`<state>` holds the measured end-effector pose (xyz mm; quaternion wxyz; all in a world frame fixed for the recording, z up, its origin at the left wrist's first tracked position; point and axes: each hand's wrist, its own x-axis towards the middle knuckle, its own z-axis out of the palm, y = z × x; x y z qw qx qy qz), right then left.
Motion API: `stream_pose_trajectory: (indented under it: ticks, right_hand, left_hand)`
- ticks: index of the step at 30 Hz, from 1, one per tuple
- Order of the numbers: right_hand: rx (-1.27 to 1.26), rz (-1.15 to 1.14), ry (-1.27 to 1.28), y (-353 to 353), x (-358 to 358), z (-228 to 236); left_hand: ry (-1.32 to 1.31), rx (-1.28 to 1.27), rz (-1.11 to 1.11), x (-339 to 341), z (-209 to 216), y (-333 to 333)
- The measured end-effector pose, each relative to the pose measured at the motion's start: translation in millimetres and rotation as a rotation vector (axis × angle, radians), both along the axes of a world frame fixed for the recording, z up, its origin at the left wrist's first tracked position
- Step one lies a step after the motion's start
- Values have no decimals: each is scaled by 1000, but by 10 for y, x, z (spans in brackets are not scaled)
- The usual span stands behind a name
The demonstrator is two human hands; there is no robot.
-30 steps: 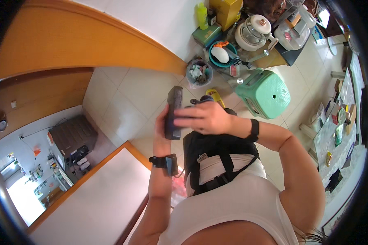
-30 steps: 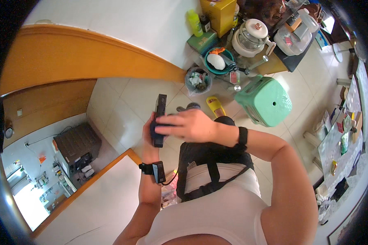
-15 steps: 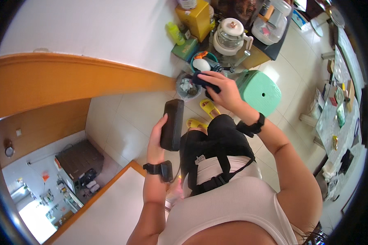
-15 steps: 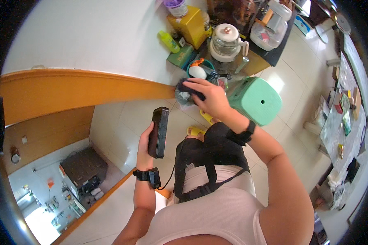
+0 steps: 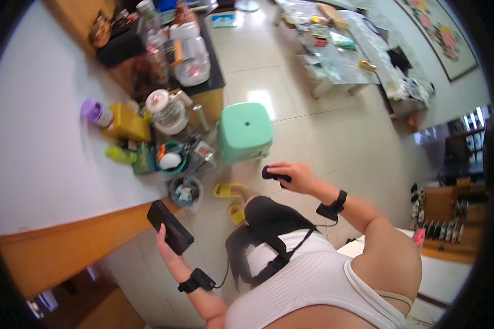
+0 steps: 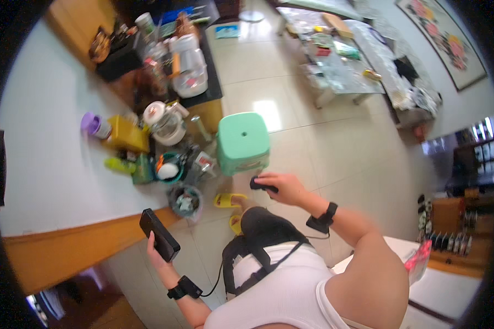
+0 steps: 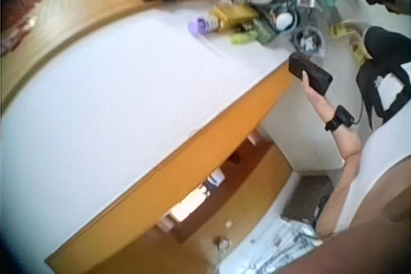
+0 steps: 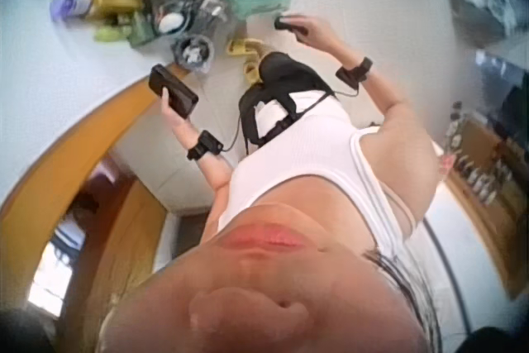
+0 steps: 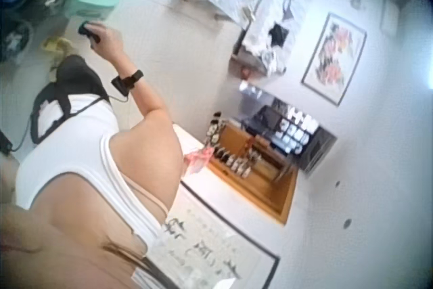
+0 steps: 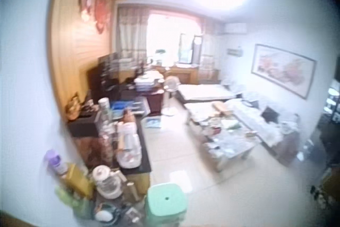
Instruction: The person washes a cloth in a bathroom sink, wipes the surface of a coffee table, and cleans the back of a phone with the damp cloth.
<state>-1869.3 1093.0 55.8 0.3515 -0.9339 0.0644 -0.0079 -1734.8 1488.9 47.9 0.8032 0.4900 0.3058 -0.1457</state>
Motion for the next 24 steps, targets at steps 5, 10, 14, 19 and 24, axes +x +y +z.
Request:
stream_pose_trajectory:
  ticks: [5, 10, 14, 19, 24]
  right_hand:
    - [-118, -149, 46, -5, -1003, 241]
    - [-58, -456, 28, -254, -1867, 406]
    - [-26, -696, -81, -495, -2367, 449]
    - [446, -887, -183, -1027, -2802, 544]
    - [696, -755, -241, -1722, -3132, 664]
  left_hand:
    - [-91, 15, -232, 219, -89, -200]
    - [-184, -98, -508, 319, 235, -686]
    - [-234, -157, -765, 25, 744, -1679]
    - [-467, -24, -1333, -496, 921, -3283]
    - [-665, 24, -1967, -1438, 1276, -4942]
